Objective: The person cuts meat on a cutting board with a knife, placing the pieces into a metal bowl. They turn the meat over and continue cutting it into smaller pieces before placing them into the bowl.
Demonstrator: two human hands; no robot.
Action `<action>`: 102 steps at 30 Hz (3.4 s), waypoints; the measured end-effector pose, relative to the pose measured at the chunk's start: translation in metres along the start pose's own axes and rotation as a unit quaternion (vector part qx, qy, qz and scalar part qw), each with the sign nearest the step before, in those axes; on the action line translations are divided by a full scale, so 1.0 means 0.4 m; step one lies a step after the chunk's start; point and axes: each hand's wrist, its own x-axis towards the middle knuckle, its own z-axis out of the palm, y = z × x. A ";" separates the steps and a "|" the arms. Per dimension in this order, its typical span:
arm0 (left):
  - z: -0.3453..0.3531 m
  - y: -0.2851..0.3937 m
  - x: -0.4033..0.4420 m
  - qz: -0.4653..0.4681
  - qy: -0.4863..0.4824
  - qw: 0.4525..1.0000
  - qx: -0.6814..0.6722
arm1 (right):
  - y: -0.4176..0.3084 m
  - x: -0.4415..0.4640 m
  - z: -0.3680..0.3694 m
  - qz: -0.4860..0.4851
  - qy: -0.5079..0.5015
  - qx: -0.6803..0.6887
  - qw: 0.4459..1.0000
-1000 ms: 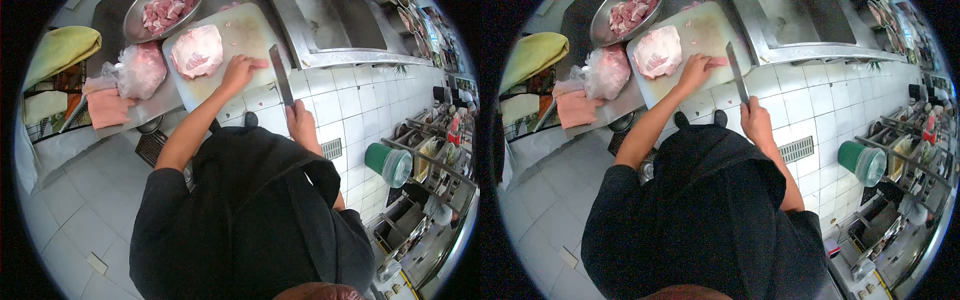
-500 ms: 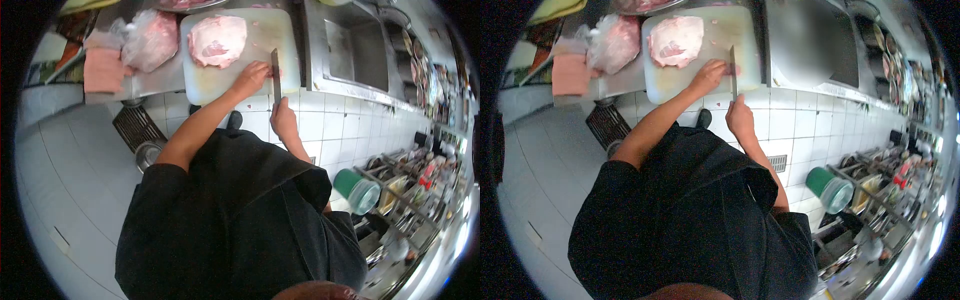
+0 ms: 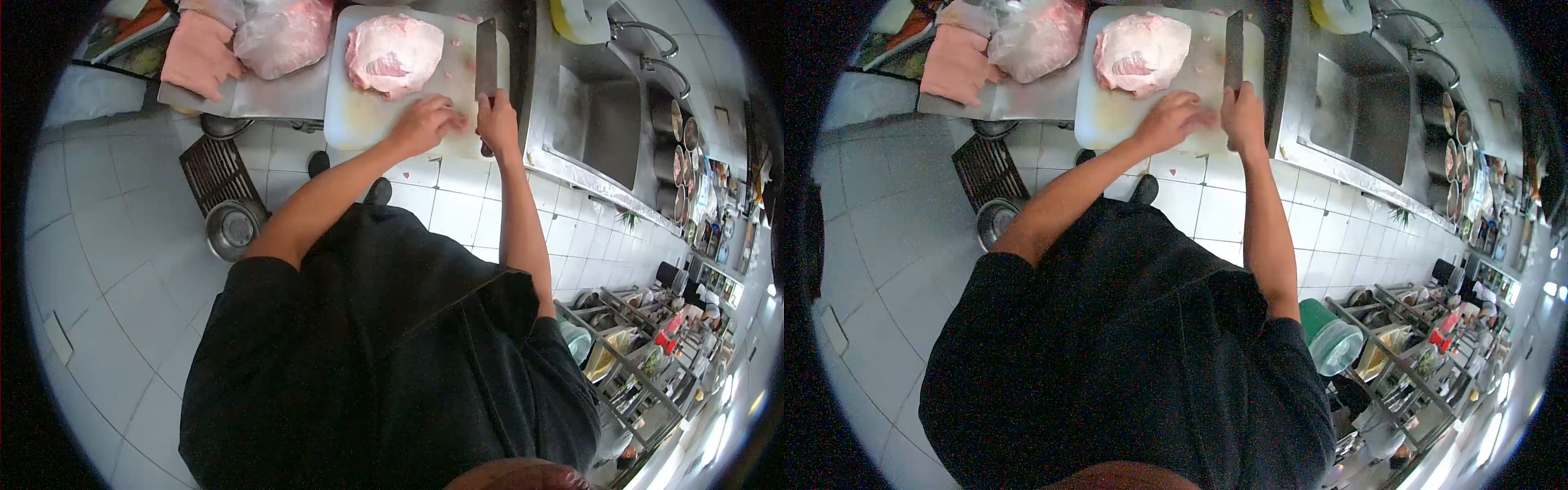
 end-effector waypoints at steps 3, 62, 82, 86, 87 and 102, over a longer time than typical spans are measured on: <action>-0.014 -0.019 -0.019 -0.053 -0.035 0.998 0.031 | 0.007 -0.089 -0.006 -0.008 0.026 -0.010 1.000; 0.023 -0.060 -0.021 -0.006 -0.023 1.000 0.005 | -0.100 -0.458 -0.096 0.116 -0.135 -0.043 0.983; -0.053 -0.006 -0.052 -0.063 0.025 0.998 -0.003 | -0.031 -0.195 -0.021 0.009 -0.035 0.000 0.999; -0.053 -0.010 -0.057 -0.062 0.008 0.998 -0.011 | -0.023 -0.266 0.000 0.025 -0.053 0.061 0.996; -0.048 -0.016 -0.054 -0.063 0.000 0.998 -0.014 | -0.025 -0.277 0.007 0.023 -0.048 0.070 0.996; -0.009 -0.045 -0.037 -0.069 0.001 0.997 -0.026 | -0.088 -0.454 -0.056 0.077 -0.119 -0.044 0.989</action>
